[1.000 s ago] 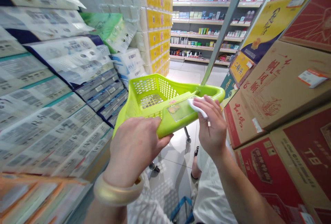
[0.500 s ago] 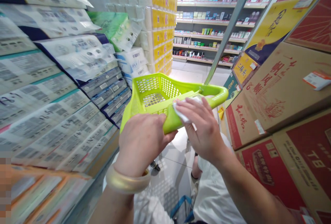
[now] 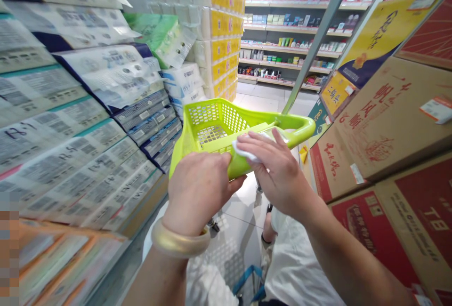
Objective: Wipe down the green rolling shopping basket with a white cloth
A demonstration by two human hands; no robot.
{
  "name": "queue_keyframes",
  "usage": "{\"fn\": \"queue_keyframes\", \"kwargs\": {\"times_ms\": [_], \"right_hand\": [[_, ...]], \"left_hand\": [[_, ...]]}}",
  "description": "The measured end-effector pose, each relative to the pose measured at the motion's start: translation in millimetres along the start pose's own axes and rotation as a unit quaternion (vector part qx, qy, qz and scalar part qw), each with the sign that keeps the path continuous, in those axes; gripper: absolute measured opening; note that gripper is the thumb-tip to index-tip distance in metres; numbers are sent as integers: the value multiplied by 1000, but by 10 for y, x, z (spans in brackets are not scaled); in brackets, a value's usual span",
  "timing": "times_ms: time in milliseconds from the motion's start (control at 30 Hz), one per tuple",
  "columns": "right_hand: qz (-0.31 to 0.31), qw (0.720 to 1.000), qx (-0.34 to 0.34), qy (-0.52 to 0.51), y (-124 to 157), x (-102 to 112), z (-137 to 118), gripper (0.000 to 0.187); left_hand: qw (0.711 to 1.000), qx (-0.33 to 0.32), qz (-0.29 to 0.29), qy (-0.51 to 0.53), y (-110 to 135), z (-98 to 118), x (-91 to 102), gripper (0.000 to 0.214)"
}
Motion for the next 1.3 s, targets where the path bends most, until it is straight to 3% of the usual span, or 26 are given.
{"fn": "queue_keyframes", "kwargs": {"times_ms": [133,300,500,700,900,1033,1100,1300], "right_hand": [[61,995,-60,45,-76,160,201,27],[-42,999,14,7,-134,-63,-2,30],[-2,998,-42,37,-254,63,217,28],[-77,996,37,-28,-237,-155,-34,31],[19,999,-44,8,-275,114,315,26],[-48,998,31,-9,-227,-99,37,29],[-60,997,45,-24,-225,-130,15,30],[48,997,-52,21,-306,81,478,29]], "left_hand": [[1000,4,-8,-3,0,-1,-3,38],[1000,2,-13,1,-13,-20,-21,43],[1000,4,-25,-9,-48,-51,-43,41],[1000,8,-21,-3,-72,-81,-57,46],[1000,8,-10,-8,-102,-93,-62,39],[1000,10,-13,4,-144,-133,-83,43],[1000,10,-17,11,-172,-171,-97,45],[999,14,-32,16,-309,-338,-188,48]]}}
Point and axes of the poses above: each hand's wrist, its own y-axis away from the middle knuckle, its own x-axis out of the back of the hand, z = x × y, the point moved 9 cm from there along -y, towards the middle knuckle, and after that the axes turned 12 degrees about -y, right-handed, at the moved point
